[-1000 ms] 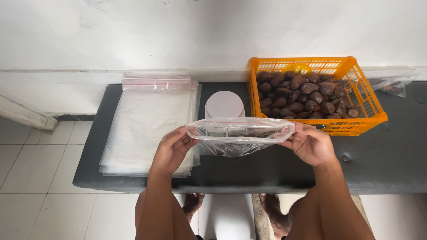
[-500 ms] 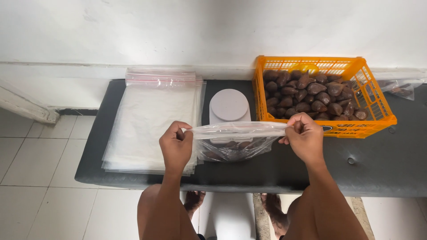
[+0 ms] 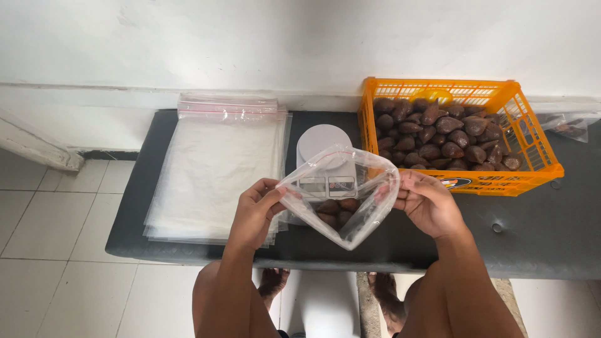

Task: The person takes snake fruits from a crate, places them individually on a digital scale until a desired weight is reached, and then puts the weighed fruits into a plastic bag.

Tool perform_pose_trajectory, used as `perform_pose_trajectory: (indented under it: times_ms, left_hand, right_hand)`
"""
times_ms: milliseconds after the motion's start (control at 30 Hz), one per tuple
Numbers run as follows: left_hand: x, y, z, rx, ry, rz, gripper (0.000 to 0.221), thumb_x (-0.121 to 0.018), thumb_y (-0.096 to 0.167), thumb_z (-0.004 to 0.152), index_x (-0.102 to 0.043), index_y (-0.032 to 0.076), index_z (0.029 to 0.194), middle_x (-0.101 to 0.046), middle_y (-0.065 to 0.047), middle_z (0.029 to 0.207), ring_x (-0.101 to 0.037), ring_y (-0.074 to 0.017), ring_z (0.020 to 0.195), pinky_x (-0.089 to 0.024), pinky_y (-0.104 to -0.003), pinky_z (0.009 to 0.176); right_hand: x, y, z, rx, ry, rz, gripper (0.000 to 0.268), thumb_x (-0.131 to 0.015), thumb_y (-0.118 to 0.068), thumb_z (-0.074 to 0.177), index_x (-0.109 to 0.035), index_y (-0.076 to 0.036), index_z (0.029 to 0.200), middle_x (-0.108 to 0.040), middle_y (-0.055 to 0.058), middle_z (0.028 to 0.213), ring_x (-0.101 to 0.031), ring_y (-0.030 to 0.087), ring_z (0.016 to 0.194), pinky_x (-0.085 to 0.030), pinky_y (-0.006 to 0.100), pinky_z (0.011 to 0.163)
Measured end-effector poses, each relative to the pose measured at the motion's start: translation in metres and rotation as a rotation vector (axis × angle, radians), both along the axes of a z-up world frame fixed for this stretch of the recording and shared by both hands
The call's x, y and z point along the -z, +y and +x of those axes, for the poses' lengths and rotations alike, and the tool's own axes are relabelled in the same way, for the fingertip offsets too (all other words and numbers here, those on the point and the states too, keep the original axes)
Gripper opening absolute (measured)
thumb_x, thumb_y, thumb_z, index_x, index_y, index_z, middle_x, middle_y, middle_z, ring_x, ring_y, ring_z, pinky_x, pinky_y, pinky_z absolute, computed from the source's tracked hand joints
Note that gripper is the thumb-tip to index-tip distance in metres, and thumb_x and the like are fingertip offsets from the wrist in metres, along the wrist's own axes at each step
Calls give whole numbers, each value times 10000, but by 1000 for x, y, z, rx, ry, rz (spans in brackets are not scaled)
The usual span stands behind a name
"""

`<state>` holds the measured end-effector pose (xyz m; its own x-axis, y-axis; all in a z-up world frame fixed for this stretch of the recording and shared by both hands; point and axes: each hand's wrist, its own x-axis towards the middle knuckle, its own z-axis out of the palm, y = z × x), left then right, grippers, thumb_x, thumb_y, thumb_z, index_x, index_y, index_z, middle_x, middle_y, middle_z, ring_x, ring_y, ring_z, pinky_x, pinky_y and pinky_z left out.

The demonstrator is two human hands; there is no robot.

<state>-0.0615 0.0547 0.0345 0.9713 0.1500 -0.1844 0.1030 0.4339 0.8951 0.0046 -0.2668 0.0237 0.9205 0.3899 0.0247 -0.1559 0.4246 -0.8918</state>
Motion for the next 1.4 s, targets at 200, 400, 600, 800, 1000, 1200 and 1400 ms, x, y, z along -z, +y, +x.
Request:
perform_pose_trajectory:
  times_ms: [200, 400, 600, 800, 1000, 1200, 1400]
  left_hand:
    - [22, 3, -1, 272, -31, -311, 313, -594, 205, 968, -602, -55, 1142, -723, -187, 1059, -735, -256, 983, -595, -403, 922]
    - [19, -8, -8, 279, 15, -304, 312, -680, 33, 901, -619, -105, 1175, -682, -163, 963, -727, -259, 847, -629, -372, 764]
    - [-14, 28, 7, -347, -74, 401, 241, -573, -95, 777, -745, 35, 886, -406, -45, 690, -646, -195, 464, -552, -269, 499]
    - [-58, 70, 72, -572, -306, 1054, 180, -674, 2, 774, -761, 124, 873, -504, -51, 632, -648, -209, 584, -525, -324, 594]
    - [-119, 90, 97, -542, -356, 970, 247, -546, 72, 909, -743, 133, 1046, -729, 35, 1075, -697, -101, 750, -557, -241, 655]
    - [-17, 89, 98, -584, -209, 1058, 225, -628, -47, 889, -782, 42, 1026, -675, -196, 983, -728, -364, 875, -597, -434, 764]
    - [89, 92, 84, -351, 389, 779, 359, -602, 196, 902, -706, 176, 1246, -739, -80, 1048, -725, -242, 1022, -588, -408, 880]
  right_hand:
    - [23, -9, 3, -4, 12, 112, 206, -618, -20, 903, -580, 100, 1066, -731, 269, 919, -782, 348, 846, -656, 470, 766]
    - [13, 6, 0, 78, -12, 25, 190, -622, 118, 866, -588, 88, 1051, -632, 202, 829, -759, 329, 664, -685, 447, 589]
    - [-26, 6, 19, 546, -210, -458, 195, -584, 150, 825, -659, 9, 937, -479, 103, 671, -687, 262, 515, -631, 325, 512]
    - [-82, 43, 74, 592, -604, -890, 209, -669, 74, 874, -764, -46, 1018, -656, 147, 719, -707, 252, 547, -548, 306, 492]
    - [-145, 83, 117, 482, -416, -806, 249, -509, -41, 969, -709, -104, 1102, -620, -4, 706, -798, 159, 676, -596, 167, 612]
    - [-63, 95, 113, 344, -277, -654, 309, -545, 47, 955, -601, 109, 1252, -616, 316, 1036, -750, 361, 842, -671, 438, 770]
    - [6, 93, 104, 144, -114, -769, 474, -624, 21, 887, -627, -15, 1360, -667, 217, 1272, -693, 289, 1152, -592, 418, 976]
